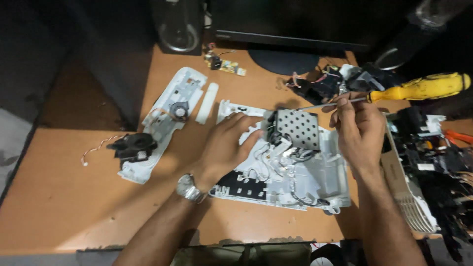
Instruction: Disassembling a projector to remove internal components and mounting brackets.
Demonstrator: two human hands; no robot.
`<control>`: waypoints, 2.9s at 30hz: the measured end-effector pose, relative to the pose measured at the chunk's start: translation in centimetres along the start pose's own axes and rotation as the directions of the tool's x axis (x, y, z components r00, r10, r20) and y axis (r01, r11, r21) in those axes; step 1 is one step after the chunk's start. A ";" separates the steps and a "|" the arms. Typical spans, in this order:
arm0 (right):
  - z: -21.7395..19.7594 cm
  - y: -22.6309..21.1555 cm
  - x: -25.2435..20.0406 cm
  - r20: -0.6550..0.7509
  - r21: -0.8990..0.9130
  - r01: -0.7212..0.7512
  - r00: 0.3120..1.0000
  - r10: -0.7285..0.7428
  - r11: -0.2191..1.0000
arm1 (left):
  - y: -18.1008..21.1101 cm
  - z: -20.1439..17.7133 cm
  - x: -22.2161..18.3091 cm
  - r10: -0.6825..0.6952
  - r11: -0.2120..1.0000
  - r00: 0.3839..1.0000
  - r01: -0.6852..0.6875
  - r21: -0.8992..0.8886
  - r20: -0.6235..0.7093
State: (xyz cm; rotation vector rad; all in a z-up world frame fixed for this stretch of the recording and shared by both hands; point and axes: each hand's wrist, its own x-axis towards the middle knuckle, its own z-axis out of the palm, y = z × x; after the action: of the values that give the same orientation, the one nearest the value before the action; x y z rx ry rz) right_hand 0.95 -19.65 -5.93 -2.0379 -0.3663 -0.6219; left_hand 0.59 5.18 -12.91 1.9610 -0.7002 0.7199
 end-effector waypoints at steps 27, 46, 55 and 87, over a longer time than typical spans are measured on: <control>5.5 -2.0 -1.6 0.156 0.163 0.174 0.968 -0.199 0.971 | -0.5 0.3 0.0 -0.347 0.937 0.929 0.349 0.006 0.132; 3.9 -3.1 -0.5 0.357 0.079 0.371 0.856 -0.374 0.925 | -1.2 0.5 -0.3 -0.278 0.958 0.933 0.250 0.143 0.231; 3.6 -1.5 -2.4 0.280 0.094 0.251 0.922 -0.268 0.963 | 0.6 -0.6 0.2 -0.187 0.966 0.937 0.121 0.230 0.294; -3.8 5.1 -6.9 0.189 -0.176 0.130 0.977 -0.097 0.976 | 1.4 -0.2 0.3 -0.133 0.986 0.968 0.109 0.123 0.211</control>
State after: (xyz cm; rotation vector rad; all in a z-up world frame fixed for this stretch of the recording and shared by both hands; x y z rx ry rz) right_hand -3.33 -25.56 -11.81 -2.2739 -0.5519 -0.5611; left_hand -0.24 4.71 -11.82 2.1875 -0.6759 0.4811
